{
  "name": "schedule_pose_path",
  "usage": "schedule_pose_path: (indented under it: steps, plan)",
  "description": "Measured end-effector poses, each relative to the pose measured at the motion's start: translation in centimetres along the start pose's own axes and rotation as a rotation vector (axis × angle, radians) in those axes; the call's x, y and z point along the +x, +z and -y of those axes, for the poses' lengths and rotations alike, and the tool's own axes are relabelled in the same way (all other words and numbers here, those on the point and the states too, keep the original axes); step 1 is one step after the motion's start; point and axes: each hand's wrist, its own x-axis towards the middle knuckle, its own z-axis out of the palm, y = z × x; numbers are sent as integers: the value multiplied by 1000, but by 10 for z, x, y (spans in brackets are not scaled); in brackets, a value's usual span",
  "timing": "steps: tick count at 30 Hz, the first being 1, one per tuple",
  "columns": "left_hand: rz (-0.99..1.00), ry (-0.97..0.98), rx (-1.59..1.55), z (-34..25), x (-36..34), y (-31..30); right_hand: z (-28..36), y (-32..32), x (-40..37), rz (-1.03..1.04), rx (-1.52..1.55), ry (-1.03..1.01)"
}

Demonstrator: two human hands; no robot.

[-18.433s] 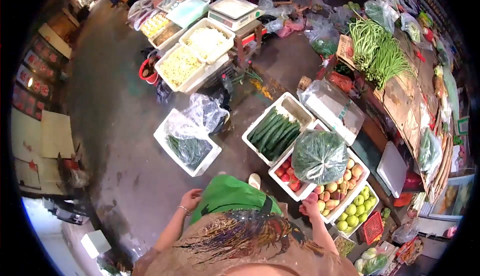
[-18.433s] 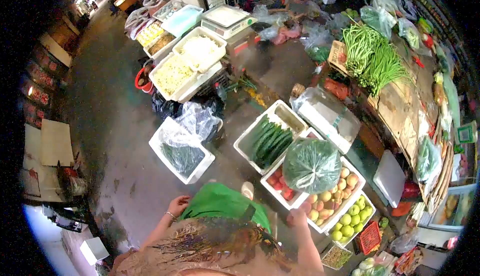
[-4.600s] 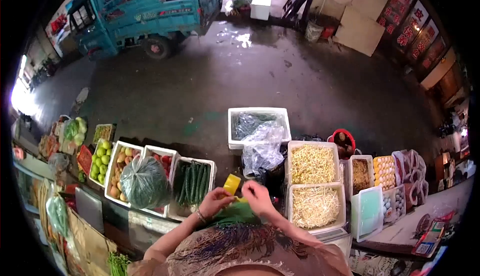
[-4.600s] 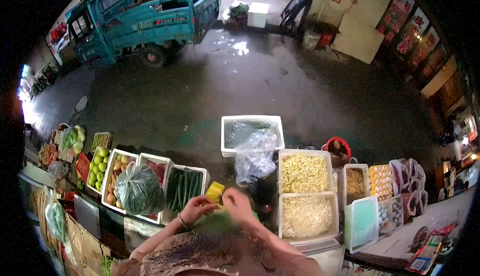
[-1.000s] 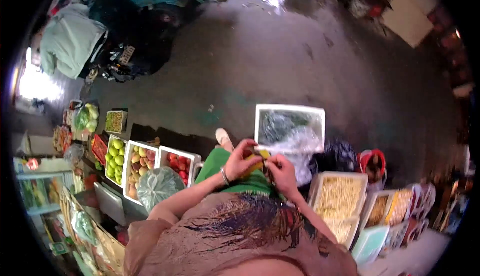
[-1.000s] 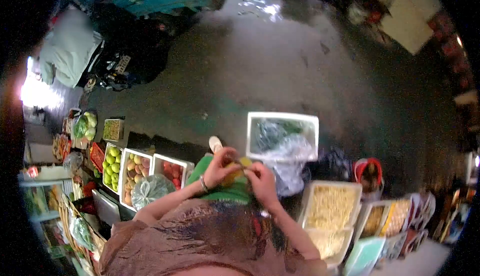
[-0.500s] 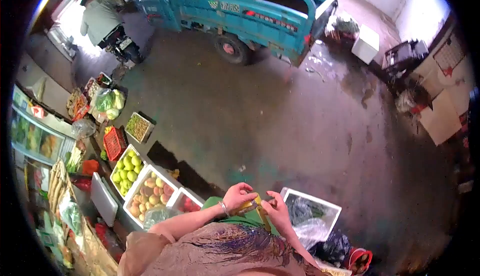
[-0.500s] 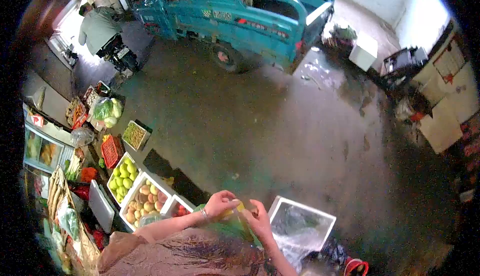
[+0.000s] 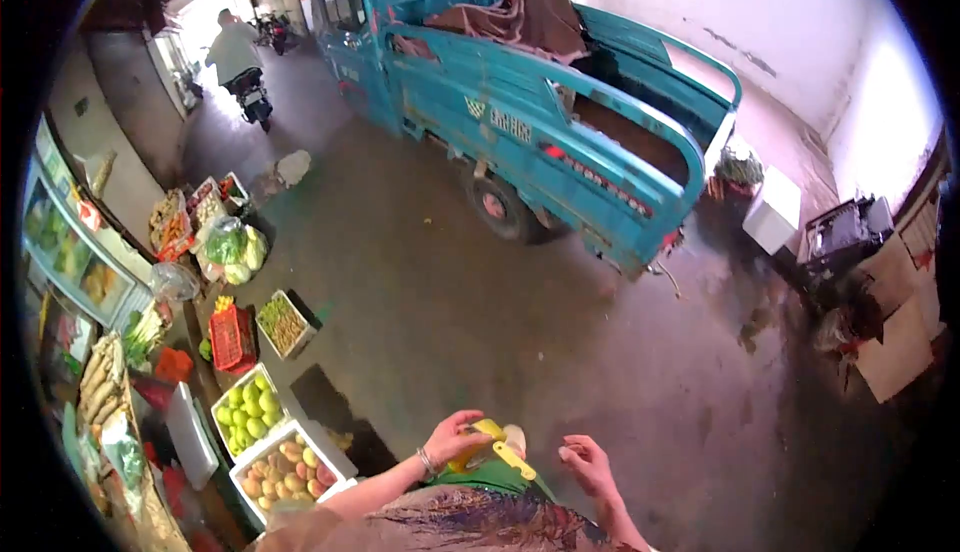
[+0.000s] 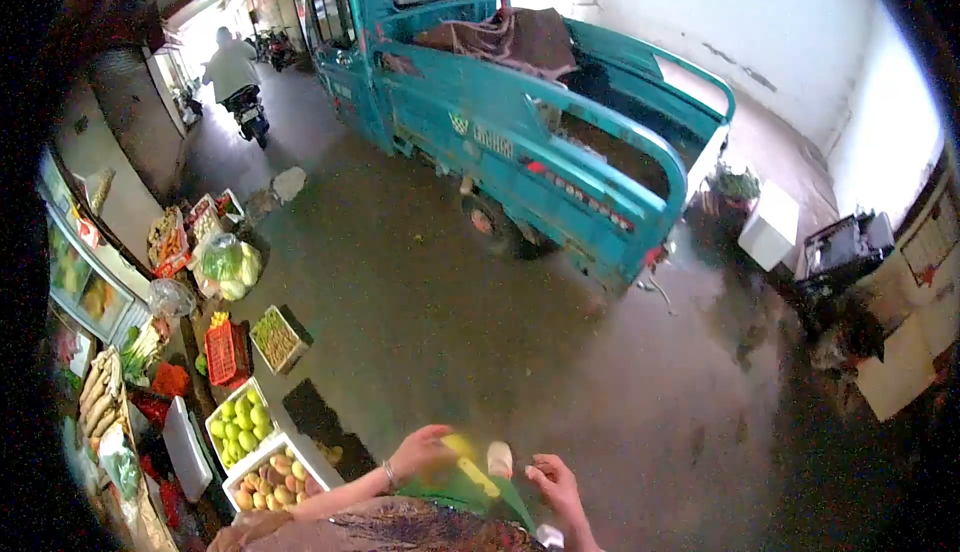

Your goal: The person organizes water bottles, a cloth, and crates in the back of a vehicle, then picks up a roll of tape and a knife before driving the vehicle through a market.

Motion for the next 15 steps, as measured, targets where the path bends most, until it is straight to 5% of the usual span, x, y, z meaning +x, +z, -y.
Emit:
schedule_pose_path:
  steps: [3,5,10,15]
  plan:
    - [-118,-11,-104,-16,36,-36,68,7,63,109,-61,-33]
    - [-250,12,-269,-47,38,-45,101,15,118,182,-467,-229]
    - [-545,101,-371,-76,70,-126,210,100,217,393,-572,-303]
    - [-693,107,-477,-109,131,-216,224,193,326,541,-547,-249]
